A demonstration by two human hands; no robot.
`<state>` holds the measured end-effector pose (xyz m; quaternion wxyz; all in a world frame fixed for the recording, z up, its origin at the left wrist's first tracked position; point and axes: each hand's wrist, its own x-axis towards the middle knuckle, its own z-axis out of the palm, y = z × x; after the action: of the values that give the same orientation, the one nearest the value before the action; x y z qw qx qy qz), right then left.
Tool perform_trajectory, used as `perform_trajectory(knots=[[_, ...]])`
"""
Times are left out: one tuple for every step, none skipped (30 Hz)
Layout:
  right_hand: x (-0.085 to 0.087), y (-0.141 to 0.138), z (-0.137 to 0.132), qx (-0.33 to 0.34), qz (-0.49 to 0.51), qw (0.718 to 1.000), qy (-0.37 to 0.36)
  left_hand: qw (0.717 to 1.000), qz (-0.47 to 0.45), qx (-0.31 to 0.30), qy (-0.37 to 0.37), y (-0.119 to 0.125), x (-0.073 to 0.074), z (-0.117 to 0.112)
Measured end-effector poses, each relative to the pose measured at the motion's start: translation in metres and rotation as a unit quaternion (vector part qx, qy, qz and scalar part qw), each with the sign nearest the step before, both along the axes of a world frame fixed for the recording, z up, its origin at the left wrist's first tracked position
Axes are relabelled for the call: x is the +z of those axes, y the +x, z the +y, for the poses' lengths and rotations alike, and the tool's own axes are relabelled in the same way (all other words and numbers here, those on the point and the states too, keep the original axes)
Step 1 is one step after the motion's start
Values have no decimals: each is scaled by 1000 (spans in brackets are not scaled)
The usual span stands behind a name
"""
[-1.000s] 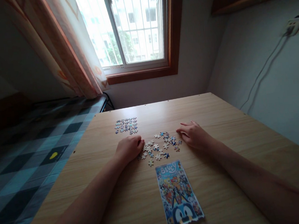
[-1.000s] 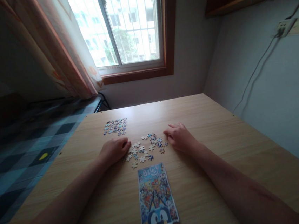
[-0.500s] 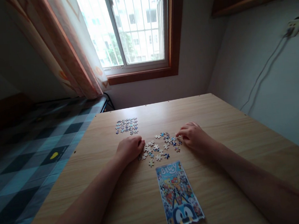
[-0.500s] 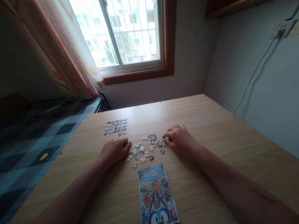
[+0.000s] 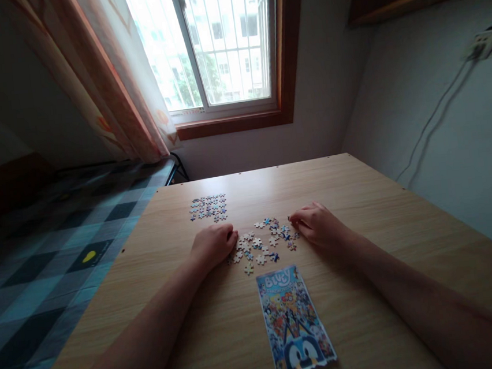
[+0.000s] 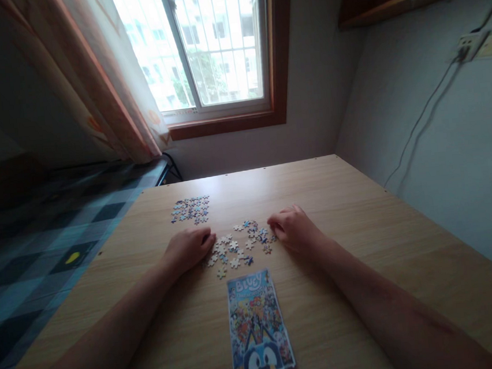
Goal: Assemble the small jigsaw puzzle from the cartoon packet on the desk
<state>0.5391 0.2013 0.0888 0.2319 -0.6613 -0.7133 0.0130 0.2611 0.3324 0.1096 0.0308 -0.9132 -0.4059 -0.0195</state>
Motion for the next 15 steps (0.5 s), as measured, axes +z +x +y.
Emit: perform_trajectory(knots=[[0,1,0,-3,1,1000,2,1000,-1,-1,2,0,0,0],[1,2,0,-8,-2,1000,6,1000,-1,-3,3,0,0,0],[1,2,0,-16,-8,1000,14,1000,0,-4,4,0,0,0],[1,3,0,-24,-15,999,26,1000,1,-5,5,0,0,0],[2,3,0,-29,-23,998,42,1000,2,-5,5,-1,0,0],[2,2,-1,-27,-29,998,58,1000,3,-5,5,-1,0,0],[2,1,-1,-16,-35,997,73,1000,5,-5,5,-1,-1,0],[1,-1,-1,3,-40,996,83,1000,5,-5,5,-1,-1,0],[1,-4,-2,26,-46,995,85,1000,6,-5,5,0,-1,0],[0,-7,-3,48,-51,994,80,1000,6,-5,5,0,-1,0],[-1,-11,-3,65,-56,994,71,1000,6,-5,5,0,-1,1],[-3,-14,-3,75,-60,994,58,1000,5,-4,4,0,-1,1],[-4,-16,-4,78,-64,994,45,1000,4,-3,4,0,-1,1],[-5,-18,-4,77,-67,994,33,1000,3,-2,3,0,-1,1],[-7,-19,-3,74,-69,995,21,1000,3,-1,1,0,-1,0]])
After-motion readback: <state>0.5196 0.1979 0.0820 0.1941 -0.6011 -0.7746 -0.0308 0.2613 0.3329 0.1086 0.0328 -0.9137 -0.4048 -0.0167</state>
